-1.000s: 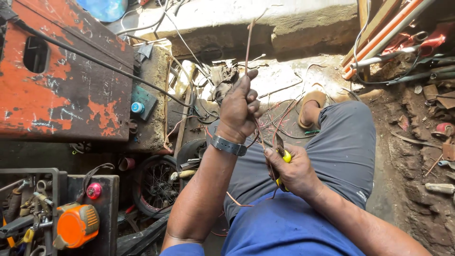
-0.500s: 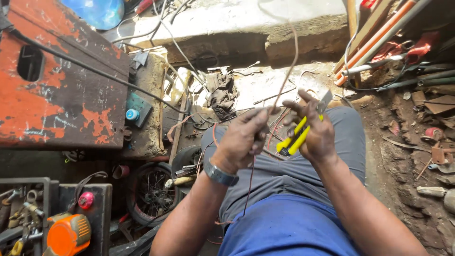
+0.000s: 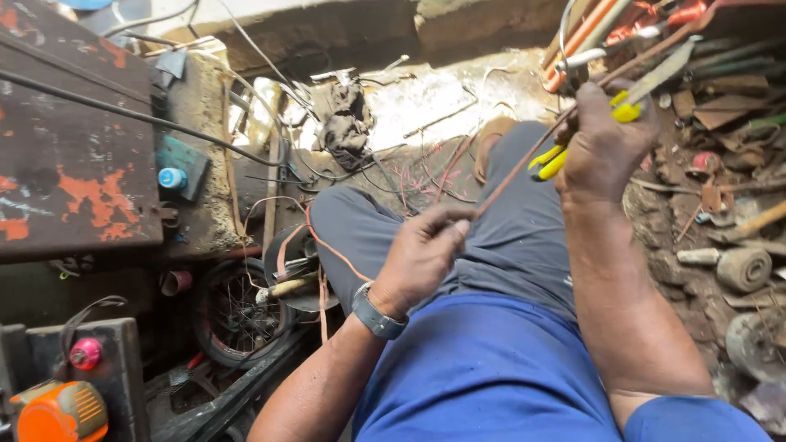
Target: Stripping insulation from copper wires using a utility knife and pliers
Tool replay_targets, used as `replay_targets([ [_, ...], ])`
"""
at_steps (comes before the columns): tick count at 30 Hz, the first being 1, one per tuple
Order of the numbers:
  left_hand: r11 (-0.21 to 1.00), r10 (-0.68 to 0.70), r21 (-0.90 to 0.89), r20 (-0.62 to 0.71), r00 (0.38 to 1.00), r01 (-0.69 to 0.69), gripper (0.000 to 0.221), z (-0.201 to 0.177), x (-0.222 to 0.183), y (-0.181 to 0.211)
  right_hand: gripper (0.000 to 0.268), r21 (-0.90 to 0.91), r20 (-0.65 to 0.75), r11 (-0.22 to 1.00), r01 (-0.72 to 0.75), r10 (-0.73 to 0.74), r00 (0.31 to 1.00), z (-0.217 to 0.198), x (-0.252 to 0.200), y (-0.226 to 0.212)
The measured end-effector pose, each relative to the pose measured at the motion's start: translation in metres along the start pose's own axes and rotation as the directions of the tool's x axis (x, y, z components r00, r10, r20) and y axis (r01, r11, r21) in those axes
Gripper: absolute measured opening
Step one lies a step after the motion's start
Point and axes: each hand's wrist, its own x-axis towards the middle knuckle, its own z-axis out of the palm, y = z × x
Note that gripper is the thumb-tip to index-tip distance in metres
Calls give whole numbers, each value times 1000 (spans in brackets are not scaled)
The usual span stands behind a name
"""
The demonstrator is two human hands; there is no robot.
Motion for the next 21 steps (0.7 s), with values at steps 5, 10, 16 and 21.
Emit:
replay_targets([
  [5, 975, -179, 172, 224, 958, 142, 30, 23, -17, -6, 9, -649, 342, 608, 457, -303, 889, -41, -6, 41],
  [10, 951, -289, -21, 295, 911, 309, 41, 13, -23, -10, 11, -862, 356, 361, 356, -69, 932, -71, -15, 71],
  [16, 917, -243, -253, 259, 935, 308, 42, 3, -24, -13, 13, -835, 234, 539, 113, 162, 959, -81, -7, 84],
  [21, 922, -341, -124, 188, 921, 367, 35, 10, -28, -2, 16, -785, 122, 615, -77, 275, 954, -77, -4, 67],
])
